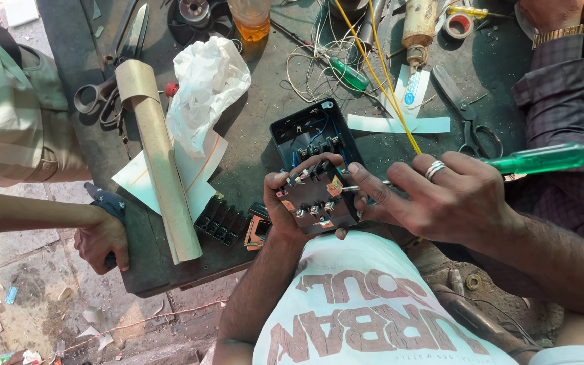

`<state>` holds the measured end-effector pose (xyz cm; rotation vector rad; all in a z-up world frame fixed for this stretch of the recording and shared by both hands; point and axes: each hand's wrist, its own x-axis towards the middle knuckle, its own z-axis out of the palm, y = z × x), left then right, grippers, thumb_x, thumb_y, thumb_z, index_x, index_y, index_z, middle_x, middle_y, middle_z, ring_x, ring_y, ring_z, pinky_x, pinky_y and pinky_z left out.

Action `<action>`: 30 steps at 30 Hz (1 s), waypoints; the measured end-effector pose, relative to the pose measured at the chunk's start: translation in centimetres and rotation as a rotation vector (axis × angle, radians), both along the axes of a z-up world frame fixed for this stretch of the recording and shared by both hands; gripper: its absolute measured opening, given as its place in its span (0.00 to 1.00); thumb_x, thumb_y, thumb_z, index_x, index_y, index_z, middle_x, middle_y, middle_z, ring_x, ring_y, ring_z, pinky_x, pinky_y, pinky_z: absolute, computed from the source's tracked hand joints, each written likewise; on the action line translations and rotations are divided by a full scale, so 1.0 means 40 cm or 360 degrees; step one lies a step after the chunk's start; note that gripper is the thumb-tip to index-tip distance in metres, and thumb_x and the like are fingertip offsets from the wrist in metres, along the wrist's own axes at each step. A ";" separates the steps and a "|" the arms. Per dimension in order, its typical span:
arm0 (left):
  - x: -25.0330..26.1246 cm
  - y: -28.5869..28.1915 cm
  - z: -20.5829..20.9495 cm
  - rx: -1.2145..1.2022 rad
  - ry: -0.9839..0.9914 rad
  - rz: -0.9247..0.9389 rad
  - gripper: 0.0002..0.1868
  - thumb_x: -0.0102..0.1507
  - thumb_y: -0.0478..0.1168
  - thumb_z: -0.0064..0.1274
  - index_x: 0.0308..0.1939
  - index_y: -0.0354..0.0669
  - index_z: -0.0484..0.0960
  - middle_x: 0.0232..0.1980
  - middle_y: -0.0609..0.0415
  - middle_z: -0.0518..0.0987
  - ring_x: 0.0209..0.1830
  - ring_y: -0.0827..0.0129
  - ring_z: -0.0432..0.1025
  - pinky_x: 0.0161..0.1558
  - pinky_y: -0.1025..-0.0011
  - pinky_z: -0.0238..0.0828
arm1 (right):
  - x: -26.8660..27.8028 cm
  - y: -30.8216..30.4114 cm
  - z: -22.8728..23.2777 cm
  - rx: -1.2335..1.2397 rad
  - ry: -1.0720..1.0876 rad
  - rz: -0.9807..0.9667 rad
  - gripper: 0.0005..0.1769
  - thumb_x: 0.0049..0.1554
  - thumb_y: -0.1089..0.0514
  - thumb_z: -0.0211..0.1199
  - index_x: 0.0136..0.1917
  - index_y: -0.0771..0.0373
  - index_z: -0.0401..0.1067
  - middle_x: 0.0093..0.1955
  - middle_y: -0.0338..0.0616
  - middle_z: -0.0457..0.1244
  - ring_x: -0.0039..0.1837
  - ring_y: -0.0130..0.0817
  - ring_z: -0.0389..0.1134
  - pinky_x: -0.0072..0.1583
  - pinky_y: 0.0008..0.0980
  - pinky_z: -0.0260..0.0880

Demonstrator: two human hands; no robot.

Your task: The person uses a screwdriver to loosen and tighten screws on a small black electrical component, likely a relay or switch, held in their left hand. They repeatedly adjust the internal contacts and wires while working at a cluttered workbench.

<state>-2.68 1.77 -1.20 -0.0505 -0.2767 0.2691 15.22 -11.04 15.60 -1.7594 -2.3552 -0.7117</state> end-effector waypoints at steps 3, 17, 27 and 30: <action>0.002 -0.001 0.005 0.0027 -0.0046 -0.0030 0.44 0.65 0.58 0.45 0.77 0.28 0.60 0.67 0.21 0.70 0.62 0.29 0.71 0.42 0.36 0.80 | -0.006 -0.002 0.006 0.0015 0.0036 -0.0007 0.32 0.55 0.34 0.67 0.68 0.48 0.78 0.32 0.28 0.55 0.32 0.24 0.58 0.34 0.27 0.55; 0.004 -0.015 0.020 -0.0018 -0.0106 -0.0021 0.45 0.65 0.61 0.44 0.79 0.35 0.61 0.67 0.22 0.69 0.65 0.26 0.69 0.44 0.35 0.80 | -0.016 0.011 -0.017 -0.0251 0.0539 -0.0079 0.46 0.48 0.37 0.72 0.74 0.60 0.68 0.43 0.39 0.63 0.39 0.33 0.67 0.37 0.34 0.67; 0.032 -0.042 0.039 0.0580 0.0447 0.0306 0.45 0.64 0.57 0.48 0.76 0.25 0.62 0.67 0.30 0.70 0.61 0.48 0.74 0.56 0.51 0.81 | -0.023 -0.018 -0.104 -0.0331 0.1532 -0.0347 0.31 0.54 0.50 0.73 0.65 0.67 0.72 0.44 0.45 0.68 0.35 0.26 0.64 0.38 0.28 0.66; 0.045 -0.056 0.041 0.0674 0.0480 0.0285 0.45 0.64 0.58 0.48 0.75 0.27 0.63 0.69 0.34 0.71 0.64 0.51 0.73 0.54 0.50 0.81 | -0.023 -0.038 -0.167 -0.0253 0.1797 -0.0557 0.19 0.56 0.56 0.74 0.58 0.67 0.76 0.34 0.38 0.61 0.33 0.20 0.57 0.37 0.23 0.56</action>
